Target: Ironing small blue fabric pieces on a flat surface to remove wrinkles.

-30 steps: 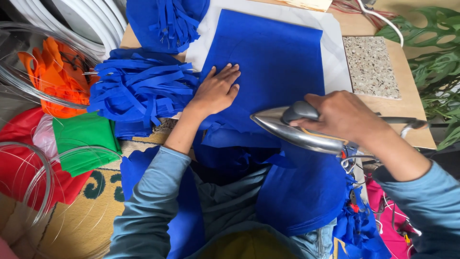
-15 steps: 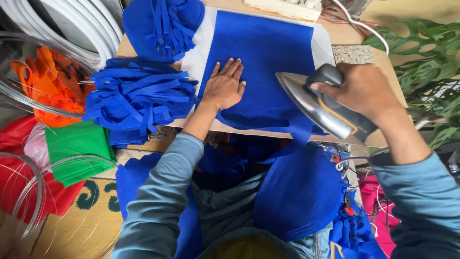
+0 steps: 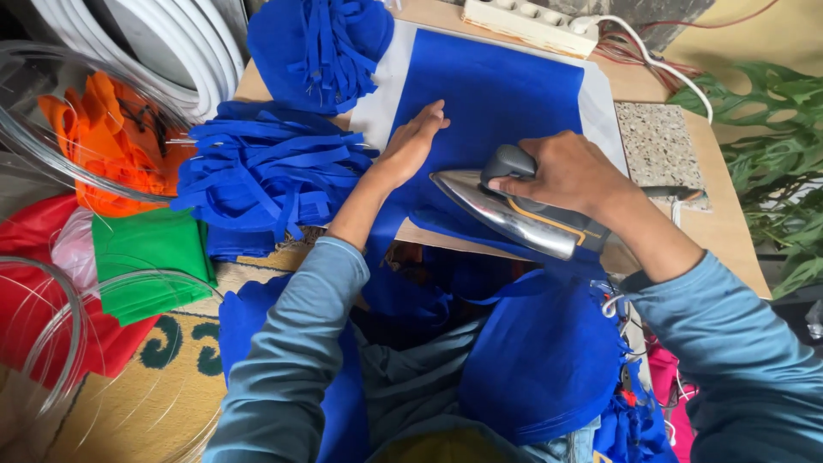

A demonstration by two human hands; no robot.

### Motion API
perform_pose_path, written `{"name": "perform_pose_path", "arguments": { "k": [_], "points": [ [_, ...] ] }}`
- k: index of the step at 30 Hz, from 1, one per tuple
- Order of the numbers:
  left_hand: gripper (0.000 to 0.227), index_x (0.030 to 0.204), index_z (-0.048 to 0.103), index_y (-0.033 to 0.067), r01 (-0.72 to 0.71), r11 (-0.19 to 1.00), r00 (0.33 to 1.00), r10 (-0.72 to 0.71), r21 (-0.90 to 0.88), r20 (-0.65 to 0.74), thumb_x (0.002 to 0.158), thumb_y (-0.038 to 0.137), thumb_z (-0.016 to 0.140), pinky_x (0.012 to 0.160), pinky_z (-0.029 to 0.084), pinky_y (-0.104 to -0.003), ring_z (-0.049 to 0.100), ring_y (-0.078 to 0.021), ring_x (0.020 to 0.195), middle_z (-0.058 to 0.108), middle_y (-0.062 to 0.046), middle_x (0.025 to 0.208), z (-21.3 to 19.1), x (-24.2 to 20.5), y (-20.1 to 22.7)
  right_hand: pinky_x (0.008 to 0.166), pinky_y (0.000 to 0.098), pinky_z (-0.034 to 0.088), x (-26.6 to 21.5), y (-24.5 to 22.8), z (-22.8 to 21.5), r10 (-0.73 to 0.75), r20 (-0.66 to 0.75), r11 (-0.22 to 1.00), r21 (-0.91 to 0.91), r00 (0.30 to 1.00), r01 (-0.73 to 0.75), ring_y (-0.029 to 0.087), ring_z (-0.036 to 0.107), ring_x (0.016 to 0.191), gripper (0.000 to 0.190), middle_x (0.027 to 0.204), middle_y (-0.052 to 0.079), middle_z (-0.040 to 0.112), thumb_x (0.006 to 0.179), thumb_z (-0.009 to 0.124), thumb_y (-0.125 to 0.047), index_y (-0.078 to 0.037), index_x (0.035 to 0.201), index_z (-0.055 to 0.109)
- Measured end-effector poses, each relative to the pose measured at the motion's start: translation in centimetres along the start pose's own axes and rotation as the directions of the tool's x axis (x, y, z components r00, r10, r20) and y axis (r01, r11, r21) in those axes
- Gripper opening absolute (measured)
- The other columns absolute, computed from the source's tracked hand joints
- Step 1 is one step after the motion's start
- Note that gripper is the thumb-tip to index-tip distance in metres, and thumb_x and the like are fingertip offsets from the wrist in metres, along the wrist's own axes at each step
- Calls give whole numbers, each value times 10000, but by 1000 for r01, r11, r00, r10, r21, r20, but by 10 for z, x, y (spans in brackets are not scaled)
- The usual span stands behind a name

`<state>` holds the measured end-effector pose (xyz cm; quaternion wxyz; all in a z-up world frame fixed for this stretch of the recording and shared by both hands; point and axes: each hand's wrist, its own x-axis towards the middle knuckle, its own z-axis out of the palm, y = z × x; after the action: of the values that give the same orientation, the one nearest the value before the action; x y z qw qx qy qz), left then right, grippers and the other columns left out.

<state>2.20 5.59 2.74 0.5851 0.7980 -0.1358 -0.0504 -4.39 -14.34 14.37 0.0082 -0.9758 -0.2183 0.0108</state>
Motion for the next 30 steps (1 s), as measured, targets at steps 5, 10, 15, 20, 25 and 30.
{"name": "perform_pose_path", "arguments": {
  "k": [5,10,15,20,25,30],
  "points": [
    [575,1388,217,64,-31,974,999,36,-227,19,916,393,212,1093,155,-430,279,-321,1291,463,-167,1301,-7,-5,2,559,393,513,10,-6,2,-55,-25,998,-19,998,55,333,648,659,403,623,167,635,766,645,-412,-9,789,645],
    [579,1374,223,29,-24,964,999,32,-266,25,919,387,204,1094,175,-417,300,-341,1273,484,-214,1266,-7,-3,3,538,361,515,18,-6,4,-45,-21,999,9,999,45,299,650,633,392,620,147,636,771,658,-413,-21,795,650],
    [560,1388,212,70,3,999,1000,-4,32,29,918,375,202,1060,241,-408,350,-282,1260,532,-107,1246,-9,-9,12,532,377,517,6,-6,-1,-10,29,1000,27,1000,9,329,651,653,398,642,176,638,770,658,-389,6,820,649],
    [547,1376,241,54,-47,989,999,47,137,4,926,361,192,1032,283,-432,389,-315,1228,549,-119,1220,-3,-7,6,548,382,525,-15,-5,-6,45,59,999,21,997,-46,335,655,678,413,662,188,645,776,648,-394,17,825,648],
    [522,1354,288,22,-68,977,996,77,204,-33,927,313,216,1016,299,-442,419,-330,1201,565,-151,1184,0,-10,9,564,395,534,-34,-1,-9,75,89,997,8,993,-76,344,659,708,425,698,199,654,763,653,-402,14,848,650],
    [477,1337,330,65,-117,912,991,133,392,-15,928,303,274,1068,185,-450,415,-324,1207,534,-131,1223,6,-8,1,546,362,527,-55,1,-16,94,100,994,37,991,-98,325,663,665,408,636,178,648,757,643,-402,0,831,656]
  ]
}}
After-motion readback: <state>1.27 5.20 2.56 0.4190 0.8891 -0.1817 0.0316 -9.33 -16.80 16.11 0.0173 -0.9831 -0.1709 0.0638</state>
